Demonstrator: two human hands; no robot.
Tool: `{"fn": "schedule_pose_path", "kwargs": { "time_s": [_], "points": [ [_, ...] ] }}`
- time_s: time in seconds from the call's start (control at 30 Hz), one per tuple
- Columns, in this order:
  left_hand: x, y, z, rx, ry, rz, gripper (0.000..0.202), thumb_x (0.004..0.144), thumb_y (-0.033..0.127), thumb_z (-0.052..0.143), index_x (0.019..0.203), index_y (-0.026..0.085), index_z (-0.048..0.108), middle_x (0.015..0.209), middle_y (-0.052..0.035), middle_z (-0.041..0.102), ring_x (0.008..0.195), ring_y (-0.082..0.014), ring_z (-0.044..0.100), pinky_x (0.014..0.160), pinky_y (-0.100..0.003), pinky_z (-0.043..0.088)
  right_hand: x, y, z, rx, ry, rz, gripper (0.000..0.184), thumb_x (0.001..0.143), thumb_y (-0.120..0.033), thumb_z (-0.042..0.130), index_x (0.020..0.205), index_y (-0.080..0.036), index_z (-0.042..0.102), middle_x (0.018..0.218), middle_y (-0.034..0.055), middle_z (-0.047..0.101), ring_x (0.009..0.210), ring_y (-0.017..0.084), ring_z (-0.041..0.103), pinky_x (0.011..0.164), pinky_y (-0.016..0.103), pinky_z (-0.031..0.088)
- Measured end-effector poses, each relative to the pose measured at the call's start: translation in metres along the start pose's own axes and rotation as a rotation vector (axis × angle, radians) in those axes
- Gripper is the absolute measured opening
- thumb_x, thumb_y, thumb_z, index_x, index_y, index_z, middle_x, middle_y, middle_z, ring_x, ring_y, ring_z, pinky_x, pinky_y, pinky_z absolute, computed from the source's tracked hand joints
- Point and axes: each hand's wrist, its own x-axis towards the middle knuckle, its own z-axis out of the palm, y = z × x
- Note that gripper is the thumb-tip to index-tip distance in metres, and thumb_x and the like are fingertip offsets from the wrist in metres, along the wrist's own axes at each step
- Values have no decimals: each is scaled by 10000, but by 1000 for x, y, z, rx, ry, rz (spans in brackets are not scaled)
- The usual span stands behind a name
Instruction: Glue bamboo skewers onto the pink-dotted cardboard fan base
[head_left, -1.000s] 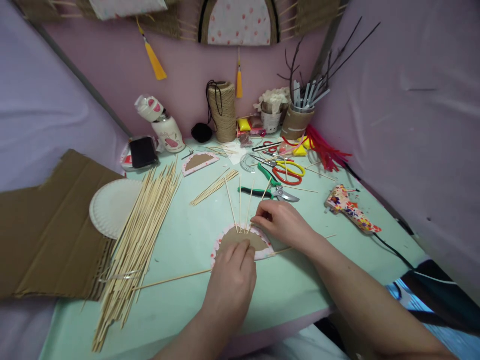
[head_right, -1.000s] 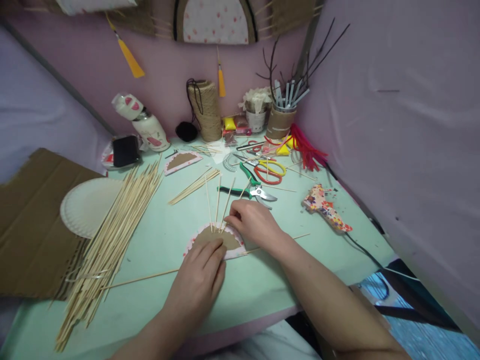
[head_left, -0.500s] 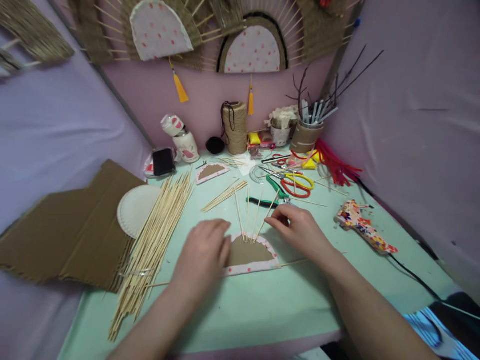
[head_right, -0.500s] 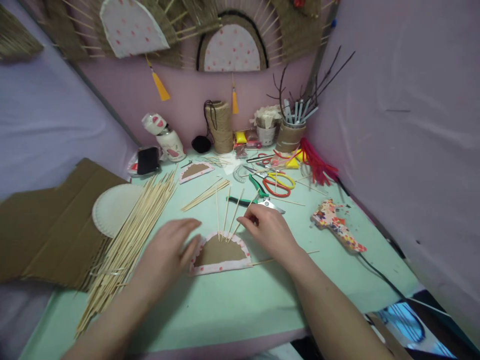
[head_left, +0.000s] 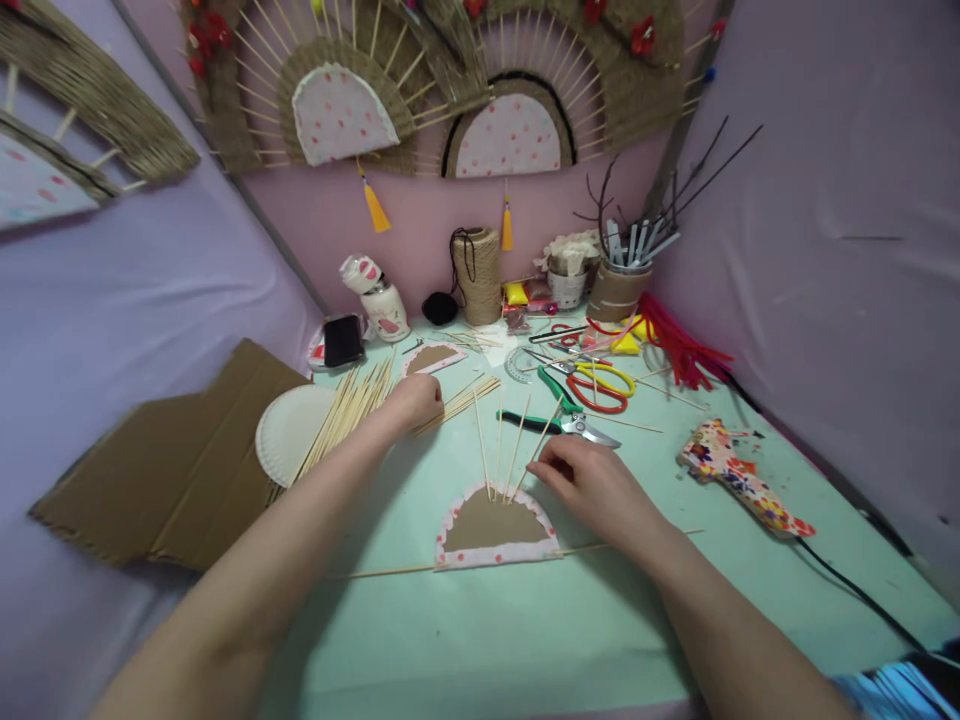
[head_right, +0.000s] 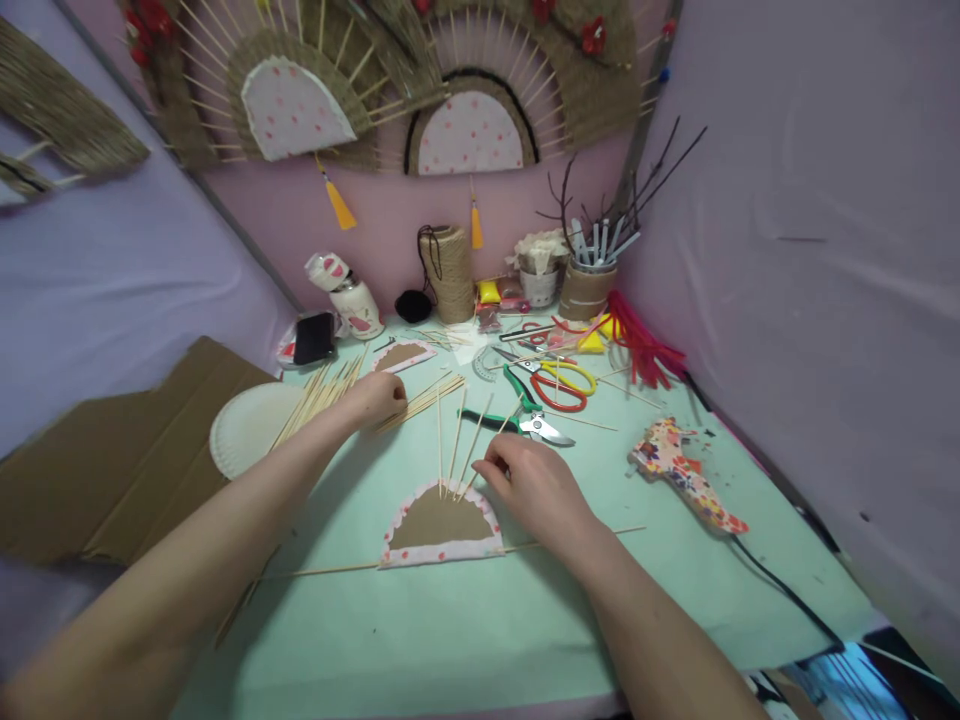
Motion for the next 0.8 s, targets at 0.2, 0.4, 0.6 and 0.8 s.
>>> {"fn": "schedule_pose_path", "kwargs": {
  "time_s": [0.2,0.4,0.6,0.8],
  "points": [
    [1,7,0,-23,29,-44,359,927,378,599,1214,163,579,1220,-96,601,1036,-214,619,878,-425,543,1,-1,-6,17,35,21,214,918,-304,537,726,-215,565,758,14,661,704,171,573,634,290,368],
    [-36,8,-43,-115,313,-107,173,898,228,496,1008,137,593,899,-113,673,839,-238,634,689,-318,443,3,3,-9,59,133,17,227,916,-331,547,721,-216,559,730,0,647,684,161,564,631,274,366],
    [-111,42,-33,-887,628,214,46,844,192,499,883,216,504,695,23,590,584,-121,513,558,-242,371,-2,13,-23,97,318,25,224,894,-372,563,746,-207,594,703,10,644,630,153,552,621,273,395],
    [-140,78,32,-1413,694,361,47,921,253,519,954,228,497,743,31,576,547,-81,478,504,-202,386,-50,64,-62,-173,518,331,307,858,-458,537,963,-190,645,924,101,678,787,229,618,722,348,457]
  ]
}}
